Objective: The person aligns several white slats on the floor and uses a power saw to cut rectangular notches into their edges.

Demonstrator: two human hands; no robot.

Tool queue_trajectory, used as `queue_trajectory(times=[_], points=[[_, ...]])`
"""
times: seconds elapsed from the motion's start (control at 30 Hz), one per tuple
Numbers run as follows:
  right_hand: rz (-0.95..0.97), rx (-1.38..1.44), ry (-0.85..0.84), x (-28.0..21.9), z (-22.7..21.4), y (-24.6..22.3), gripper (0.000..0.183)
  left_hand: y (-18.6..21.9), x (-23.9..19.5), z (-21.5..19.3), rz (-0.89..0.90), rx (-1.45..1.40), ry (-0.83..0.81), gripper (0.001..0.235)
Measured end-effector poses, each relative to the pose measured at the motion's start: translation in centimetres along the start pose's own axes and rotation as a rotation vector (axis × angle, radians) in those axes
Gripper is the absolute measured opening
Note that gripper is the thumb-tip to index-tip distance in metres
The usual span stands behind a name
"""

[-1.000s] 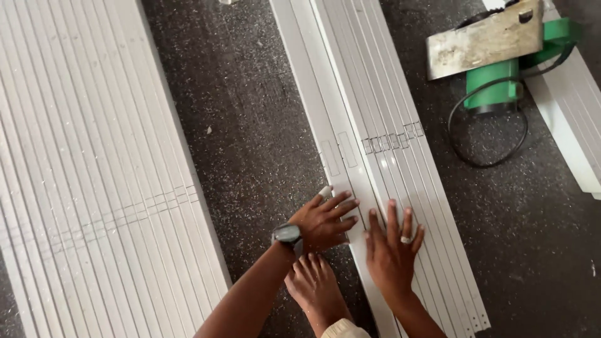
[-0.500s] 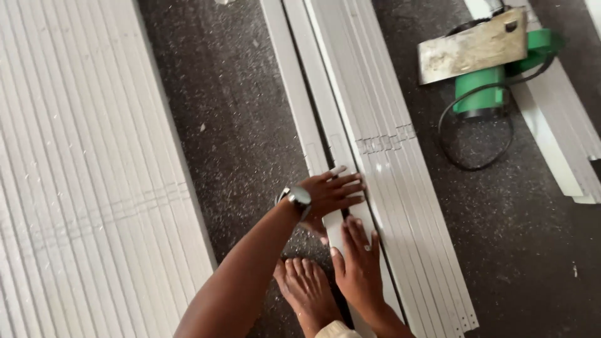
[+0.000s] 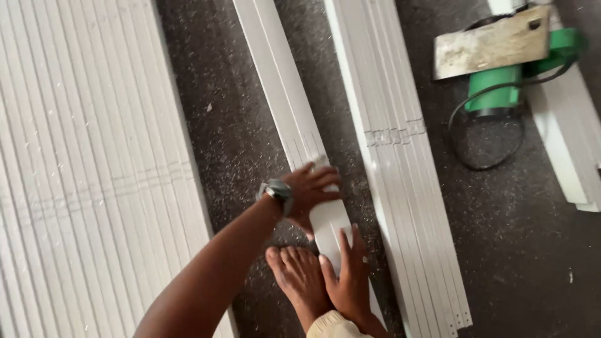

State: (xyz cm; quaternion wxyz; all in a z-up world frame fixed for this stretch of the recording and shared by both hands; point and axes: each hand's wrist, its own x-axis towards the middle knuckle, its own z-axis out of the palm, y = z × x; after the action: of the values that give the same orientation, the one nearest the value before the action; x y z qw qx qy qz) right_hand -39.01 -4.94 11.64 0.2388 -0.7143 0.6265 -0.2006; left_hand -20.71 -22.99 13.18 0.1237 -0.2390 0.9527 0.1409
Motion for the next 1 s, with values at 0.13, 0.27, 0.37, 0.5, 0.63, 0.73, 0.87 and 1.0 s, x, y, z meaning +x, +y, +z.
queue_trajectory(times=[0.13, 0.27, 0.37, 0.5, 0.63, 0.73, 0.87, 1.0], points=[[-0.014, -0.114, 0.108, 0.9, -0.4, -0.2, 0.074, -0.5, -1.0, 0.2, -0.113, -0.114, 0.022, 0.125], [0.038, -0.329, 0.200, 2.7, -1.1, 2.1, 0.074, -0.9, -1.2, 1.6, -0.114, -0.159, 0.036, 0.123], [0.048, -0.407, 0.196, 1.8, -1.1, 1.6, 0.074, -0.5, -1.1, 1.0, -0.090, -0.136, 0.015, 0.123], [-0.026, -0.270, 0.158, 1.2, 0.3, 3.4, 0.064, -0.2, -1.5, 1.9, -0.141, -0.102, 0.009, 0.122], [-0.028, -0.217, 0.193, 2.6, -0.6, 3.7, 0.052, 1.9, -2.8, 3.0, -0.193, -0.144, 0.020, 0.119], [0.010, -0.307, 0.251, 4.3, -0.4, 3.3, 0.049, 1.9, -3.1, 2.0, -0.250, -0.139, 0.053, 0.118], [0.071, -0.213, 0.296, 5.2, -0.3, 2.3, 0.040, 3.1, -3.8, 2.3, -0.348, -0.130, 0.071, 0.115], [0.138, 0.058, 0.240, 4.8, 0.5, 2.4, 0.031, 3.5, -4.1, 0.9, -0.509, -0.292, 0.113, 0.117]])
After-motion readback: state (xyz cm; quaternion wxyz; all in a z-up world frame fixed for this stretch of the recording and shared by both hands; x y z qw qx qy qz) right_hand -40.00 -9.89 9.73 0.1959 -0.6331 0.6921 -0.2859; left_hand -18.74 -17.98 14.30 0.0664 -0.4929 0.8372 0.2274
